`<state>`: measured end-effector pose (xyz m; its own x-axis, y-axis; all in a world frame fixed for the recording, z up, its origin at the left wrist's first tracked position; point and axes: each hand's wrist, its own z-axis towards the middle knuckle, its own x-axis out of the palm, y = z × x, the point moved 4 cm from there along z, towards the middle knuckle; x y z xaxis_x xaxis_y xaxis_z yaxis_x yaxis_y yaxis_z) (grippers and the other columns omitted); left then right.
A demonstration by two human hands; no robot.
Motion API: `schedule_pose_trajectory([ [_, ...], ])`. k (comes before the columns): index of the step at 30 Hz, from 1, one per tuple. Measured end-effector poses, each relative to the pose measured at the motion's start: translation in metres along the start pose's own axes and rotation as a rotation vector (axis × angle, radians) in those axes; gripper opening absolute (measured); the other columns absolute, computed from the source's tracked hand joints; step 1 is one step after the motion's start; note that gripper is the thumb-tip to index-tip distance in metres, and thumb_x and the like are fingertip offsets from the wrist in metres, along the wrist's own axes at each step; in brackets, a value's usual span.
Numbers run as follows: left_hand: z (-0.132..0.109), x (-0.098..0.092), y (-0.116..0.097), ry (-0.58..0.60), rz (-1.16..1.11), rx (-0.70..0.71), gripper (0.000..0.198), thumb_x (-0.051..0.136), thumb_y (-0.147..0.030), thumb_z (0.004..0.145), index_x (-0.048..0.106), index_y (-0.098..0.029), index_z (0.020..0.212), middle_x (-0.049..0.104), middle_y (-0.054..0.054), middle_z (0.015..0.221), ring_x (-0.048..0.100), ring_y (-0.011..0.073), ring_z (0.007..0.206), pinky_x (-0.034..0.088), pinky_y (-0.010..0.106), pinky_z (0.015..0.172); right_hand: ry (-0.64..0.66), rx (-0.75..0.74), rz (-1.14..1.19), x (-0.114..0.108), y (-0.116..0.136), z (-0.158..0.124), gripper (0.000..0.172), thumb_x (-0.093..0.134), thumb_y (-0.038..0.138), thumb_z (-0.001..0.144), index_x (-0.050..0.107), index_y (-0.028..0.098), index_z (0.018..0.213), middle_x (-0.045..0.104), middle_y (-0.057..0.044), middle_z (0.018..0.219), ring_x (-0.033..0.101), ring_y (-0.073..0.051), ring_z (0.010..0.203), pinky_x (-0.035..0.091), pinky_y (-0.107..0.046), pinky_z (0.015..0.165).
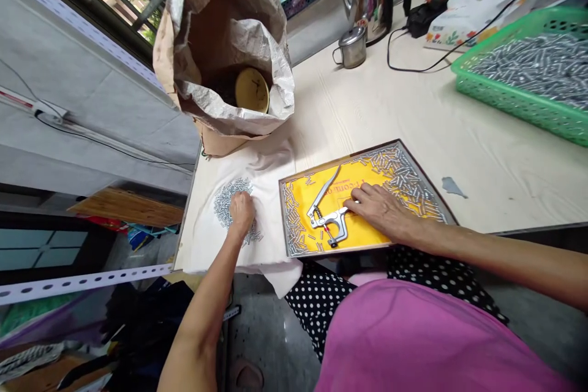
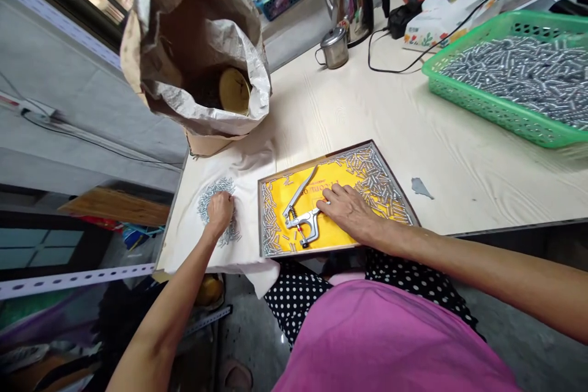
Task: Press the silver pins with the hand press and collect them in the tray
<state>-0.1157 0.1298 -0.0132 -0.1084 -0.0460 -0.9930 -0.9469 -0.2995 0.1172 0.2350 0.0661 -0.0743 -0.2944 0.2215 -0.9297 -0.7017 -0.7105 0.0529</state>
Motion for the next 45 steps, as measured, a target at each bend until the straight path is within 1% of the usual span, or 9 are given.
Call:
schedule_pose_trajectory([
  [2, -0.009, -0.008, -0.008, -0.006, -0.074, 0.026, 0.026, 0.045, -0.014, 0.090, 0.071, -0.012, 0.089, 0.072, 0.016, 0.100, 0.066, 0.0285, 0.099, 0.048, 0.037, 0.082, 0.020, 0.000, 0.003, 0.000, 0.000, 0.001, 0.012, 0.058, 0.013, 0.096, 0.067, 0.021, 0.095, 0.063, -0.007, 0.091, 0.047, -0.023, 0.087, 0.025, -0.034, 0.071],
  [4, -0.027, -0.013, -0.024, 0.061, -0.335, 0.037, 0.022, 0.050, -0.022, 0.089, 0.070, -0.014, 0.087, 0.072, 0.010, 0.086, 0.067, 0.0229, 0.079, 0.050, 0.033, 0.073, 0.043, 0.001, 0.002, -0.002, 0.000, 0.003, 0.013, 0.056, 0.014, 0.097, 0.067, 0.020, 0.094, 0.064, -0.007, 0.090, 0.047, -0.023, 0.087, 0.024, -0.034, 0.071],
  [7, -0.073, -0.011, -0.061, 0.324, -0.894, 0.008, 0.022, 0.066, -0.038, 0.077, 0.067, -0.016, 0.081, 0.066, 0.002, 0.067, 0.060, 0.0156, 0.054, 0.050, 0.028, 0.056, 0.070, -0.015, -0.005, -0.008, 0.001, 0.004, 0.015, 0.053, 0.014, 0.099, 0.066, 0.020, 0.095, 0.065, -0.007, 0.090, 0.048, -0.023, 0.088, 0.025, -0.035, 0.074],
  [9, -0.105, -0.009, -0.086, 0.458, -1.056, -0.010, 0.030, 0.073, -0.044, 0.070, 0.066, -0.017, 0.080, 0.063, 0.000, 0.062, 0.056, 0.0135, 0.048, 0.048, 0.026, 0.049, 0.069, -0.039, -0.013, -0.013, 0.002, 0.004, 0.017, 0.051, 0.013, 0.100, 0.066, 0.019, 0.097, 0.065, -0.006, 0.090, 0.048, -0.022, 0.088, 0.025, -0.036, 0.076],
  [13, -0.141, -0.010, -0.113, 0.457, -1.206, -0.063, 0.038, 0.077, -0.050, 0.066, 0.061, -0.018, 0.080, 0.066, 0.001, 0.068, 0.057, 0.0132, 0.050, 0.047, 0.023, 0.042, -0.011, -0.049, 0.009, -0.025, 0.000, 0.001, 0.020, 0.046, 0.016, 0.103, 0.065, 0.018, 0.096, 0.066, -0.004, 0.090, 0.048, -0.022, 0.087, 0.026, -0.036, 0.081],
  [19, -0.141, -0.025, -0.118, 0.362, -1.222, 0.068, 0.033, 0.074, -0.048, 0.077, 0.061, -0.018, 0.082, 0.069, 0.002, 0.077, 0.061, 0.0117, 0.059, 0.048, 0.020, 0.048, -0.088, 0.068, 0.088, -0.028, -0.017, -0.002, 0.023, 0.044, 0.016, 0.104, 0.066, 0.018, 0.096, 0.065, -0.005, 0.090, 0.048, -0.021, 0.086, 0.028, -0.036, 0.083],
  [23, -0.134, -0.028, -0.115, 0.277, -1.203, 0.078, 0.030, 0.075, -0.045, 0.075, 0.065, -0.017, 0.081, 0.064, 0.000, 0.073, 0.059, 0.0115, 0.061, 0.048, 0.019, 0.049, -0.076, 0.063, 0.148, -0.026, -0.019, -0.002, 0.021, 0.046, 0.017, 0.104, 0.065, 0.017, 0.096, 0.064, -0.005, 0.090, 0.047, -0.020, 0.084, 0.029, -0.033, 0.081],
  [36, -0.124, 0.001, -0.141, 0.405, -1.090, 0.053, 0.026, 0.074, -0.041, 0.070, 0.071, -0.016, 0.075, 0.069, 0.003, 0.067, 0.055, 0.0114, 0.052, 0.040, 0.021, 0.047, 0.067, 0.099, 0.062, -0.021, -0.017, 0.001, 0.018, 0.051, 0.020, 0.102, 0.067, 0.021, 0.095, 0.067, -0.004, 0.087, 0.047, -0.023, 0.090, 0.024, -0.036, 0.078],
  [45, -0.127, 0.010, -0.136, 0.344, -0.915, 0.010, 0.022, 0.070, -0.038, 0.071, 0.074, -0.017, 0.069, 0.072, 0.004, 0.067, 0.061, 0.0153, 0.061, 0.043, 0.024, 0.058, 0.108, 0.115, 0.090, -0.023, -0.018, 0.001, 0.019, 0.050, 0.017, 0.102, 0.067, 0.020, 0.093, 0.068, -0.005, 0.088, 0.046, -0.023, 0.089, 0.022, -0.036, 0.076],
])
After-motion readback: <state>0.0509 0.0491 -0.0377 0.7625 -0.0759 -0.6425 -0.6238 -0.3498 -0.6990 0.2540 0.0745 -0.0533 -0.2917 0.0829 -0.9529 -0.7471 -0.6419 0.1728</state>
